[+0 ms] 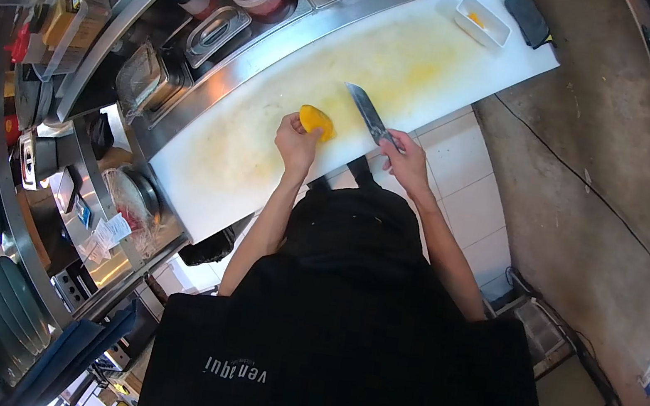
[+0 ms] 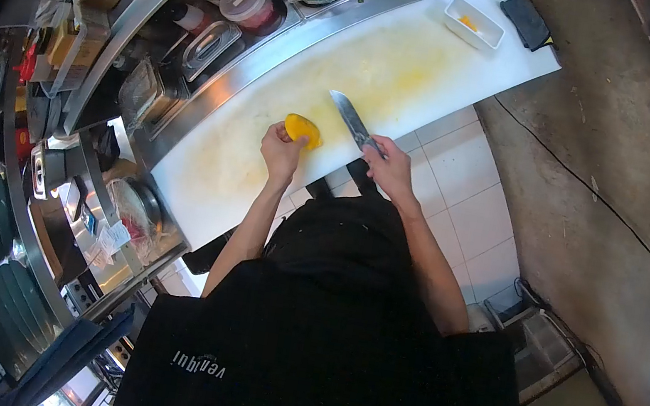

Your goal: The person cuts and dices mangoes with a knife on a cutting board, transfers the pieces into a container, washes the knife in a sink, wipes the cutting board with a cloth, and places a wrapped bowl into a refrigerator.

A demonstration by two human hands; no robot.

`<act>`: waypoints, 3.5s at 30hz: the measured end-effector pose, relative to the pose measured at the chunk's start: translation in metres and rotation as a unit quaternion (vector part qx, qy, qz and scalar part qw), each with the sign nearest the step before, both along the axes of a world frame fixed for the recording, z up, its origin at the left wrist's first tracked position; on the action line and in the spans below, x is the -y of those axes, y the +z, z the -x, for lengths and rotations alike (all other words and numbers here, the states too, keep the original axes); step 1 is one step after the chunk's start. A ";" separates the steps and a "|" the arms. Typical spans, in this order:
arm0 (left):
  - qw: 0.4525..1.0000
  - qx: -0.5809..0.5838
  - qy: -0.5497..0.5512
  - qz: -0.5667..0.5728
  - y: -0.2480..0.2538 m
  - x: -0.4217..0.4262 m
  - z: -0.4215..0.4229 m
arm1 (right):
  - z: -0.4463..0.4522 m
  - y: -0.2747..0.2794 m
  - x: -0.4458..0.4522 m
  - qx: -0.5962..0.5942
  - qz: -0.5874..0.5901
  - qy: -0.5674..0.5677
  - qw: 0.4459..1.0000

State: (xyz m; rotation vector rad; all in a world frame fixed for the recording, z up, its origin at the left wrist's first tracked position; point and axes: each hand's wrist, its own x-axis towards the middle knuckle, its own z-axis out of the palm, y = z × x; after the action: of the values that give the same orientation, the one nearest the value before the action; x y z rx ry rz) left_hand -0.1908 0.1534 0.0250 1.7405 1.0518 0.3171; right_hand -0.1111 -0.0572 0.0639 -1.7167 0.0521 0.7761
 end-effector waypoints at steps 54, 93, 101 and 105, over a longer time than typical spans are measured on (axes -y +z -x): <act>0.864 0.350 -0.061 0.357 0.213 -0.024 -0.029 | 0.033 0.226 -0.030 0.388 0.089 0.080 0.914; 0.835 0.219 -0.088 0.496 0.162 -0.032 0.026 | 0.000 0.241 -0.005 0.440 0.293 0.285 0.800; 0.803 0.187 0.009 0.565 0.124 -0.013 0.062 | -0.023 0.228 -0.047 0.465 0.323 0.465 0.680; 0.860 0.170 -0.012 0.481 0.126 -0.018 0.068 | -0.033 0.243 -0.066 0.489 0.301 0.498 0.650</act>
State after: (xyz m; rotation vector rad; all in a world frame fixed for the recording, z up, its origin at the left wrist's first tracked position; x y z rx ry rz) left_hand -0.2591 0.1718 0.1513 0.7504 0.7197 0.0412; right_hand -0.0779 0.0087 0.3067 -2.5980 -1.6892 0.4447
